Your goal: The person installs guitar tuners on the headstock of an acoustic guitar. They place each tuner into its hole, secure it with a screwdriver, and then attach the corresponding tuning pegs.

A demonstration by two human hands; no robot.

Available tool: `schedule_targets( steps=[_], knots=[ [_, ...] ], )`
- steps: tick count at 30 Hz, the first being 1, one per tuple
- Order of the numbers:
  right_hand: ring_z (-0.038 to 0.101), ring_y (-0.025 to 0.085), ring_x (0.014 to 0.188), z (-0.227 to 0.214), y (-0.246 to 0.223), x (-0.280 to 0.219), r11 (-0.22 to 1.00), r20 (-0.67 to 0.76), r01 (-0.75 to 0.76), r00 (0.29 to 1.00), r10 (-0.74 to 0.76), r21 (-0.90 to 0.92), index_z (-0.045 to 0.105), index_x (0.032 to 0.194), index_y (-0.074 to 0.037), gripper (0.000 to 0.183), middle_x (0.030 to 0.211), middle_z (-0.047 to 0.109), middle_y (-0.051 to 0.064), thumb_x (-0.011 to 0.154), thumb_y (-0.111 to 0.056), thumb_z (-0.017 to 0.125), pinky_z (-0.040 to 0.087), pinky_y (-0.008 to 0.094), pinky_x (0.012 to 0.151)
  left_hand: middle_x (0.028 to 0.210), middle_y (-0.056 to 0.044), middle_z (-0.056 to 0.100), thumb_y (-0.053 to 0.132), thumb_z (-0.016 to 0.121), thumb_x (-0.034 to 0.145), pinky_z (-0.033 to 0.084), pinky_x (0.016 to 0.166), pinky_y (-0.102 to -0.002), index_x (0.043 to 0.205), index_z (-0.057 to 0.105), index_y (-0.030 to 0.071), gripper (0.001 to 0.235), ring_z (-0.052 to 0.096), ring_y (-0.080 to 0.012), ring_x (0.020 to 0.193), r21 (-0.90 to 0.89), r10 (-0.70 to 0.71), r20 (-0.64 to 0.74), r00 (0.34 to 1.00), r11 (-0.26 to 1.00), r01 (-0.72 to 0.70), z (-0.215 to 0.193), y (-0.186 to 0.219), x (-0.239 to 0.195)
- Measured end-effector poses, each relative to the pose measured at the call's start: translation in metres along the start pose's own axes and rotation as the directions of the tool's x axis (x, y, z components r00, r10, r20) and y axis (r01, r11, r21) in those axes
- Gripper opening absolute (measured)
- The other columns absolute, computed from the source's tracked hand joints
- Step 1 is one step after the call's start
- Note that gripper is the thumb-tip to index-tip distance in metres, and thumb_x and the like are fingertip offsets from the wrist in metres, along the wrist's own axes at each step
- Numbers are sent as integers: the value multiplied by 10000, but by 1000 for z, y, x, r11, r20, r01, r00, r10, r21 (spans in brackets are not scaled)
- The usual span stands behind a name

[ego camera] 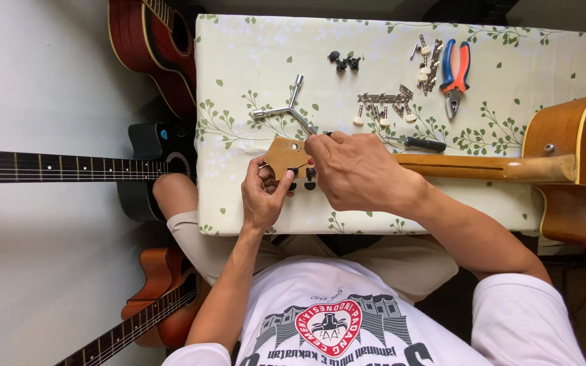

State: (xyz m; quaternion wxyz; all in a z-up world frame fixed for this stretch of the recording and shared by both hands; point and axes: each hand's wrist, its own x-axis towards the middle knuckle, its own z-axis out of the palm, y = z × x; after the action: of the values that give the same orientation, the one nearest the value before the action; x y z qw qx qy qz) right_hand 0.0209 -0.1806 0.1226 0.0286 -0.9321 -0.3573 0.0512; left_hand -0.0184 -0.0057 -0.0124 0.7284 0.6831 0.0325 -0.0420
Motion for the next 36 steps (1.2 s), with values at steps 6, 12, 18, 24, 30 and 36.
schedule_targets(
  steps=[6,12,18,24,30,36],
  knots=[
    [609,221,598,-4,3,-4,999,65,27,998,-26,-17,486,921,-104,97,597,554,37,913,-183,431,503,333,532,633,-68,509,112,678,854,606,517,-277,1146,483,-30,379,675,-196,543,4,-4,3,1000,1000,4,-1,-2,0],
    [605,178,551,-10,9,-3,995,91,-30,995,38,-92,493,918,-144,172,571,570,31,979,-274,398,510,313,531,625,-63,509,124,677,857,606,516,-270,1140,485,-32,375,678,-197,538,22,-9,6,1000,1000,9,-1,3,0],
    [590,256,678,5,6,-2,971,-121,110,989,-85,211,512,956,-49,152,645,546,92,964,-168,418,510,337,613,698,-120,616,195,693,851,588,481,-263,1087,454,-10,393,660,-174,570,15,-122,4,993,992,122,2,10,3],
    [562,263,745,28,9,-4,976,-170,193,970,-174,99,512,958,-24,165,707,513,83,947,-130,386,478,338,704,671,-134,558,215,729,788,552,454,-276,1123,442,16,484,614,-187,545,120,-176,-15,984,977,177,3,9,5],
    [564,269,722,39,10,-2,917,-130,392,908,-399,-80,538,932,-20,194,738,525,101,750,-87,540,495,345,751,708,-158,592,152,704,757,536,421,-292,1132,460,30,464,598,-185,570,141,-151,-40,988,978,155,2,-17,12],
    [549,228,579,31,6,6,913,-57,402,912,-406,-69,554,908,-22,144,654,504,87,784,-57,491,515,324,574,697,-94,547,75,632,792,522,475,-220,1171,441,59,424,560,-114,600,23,-29,-8,1000,999,29,4,-19,8]
  ],
)
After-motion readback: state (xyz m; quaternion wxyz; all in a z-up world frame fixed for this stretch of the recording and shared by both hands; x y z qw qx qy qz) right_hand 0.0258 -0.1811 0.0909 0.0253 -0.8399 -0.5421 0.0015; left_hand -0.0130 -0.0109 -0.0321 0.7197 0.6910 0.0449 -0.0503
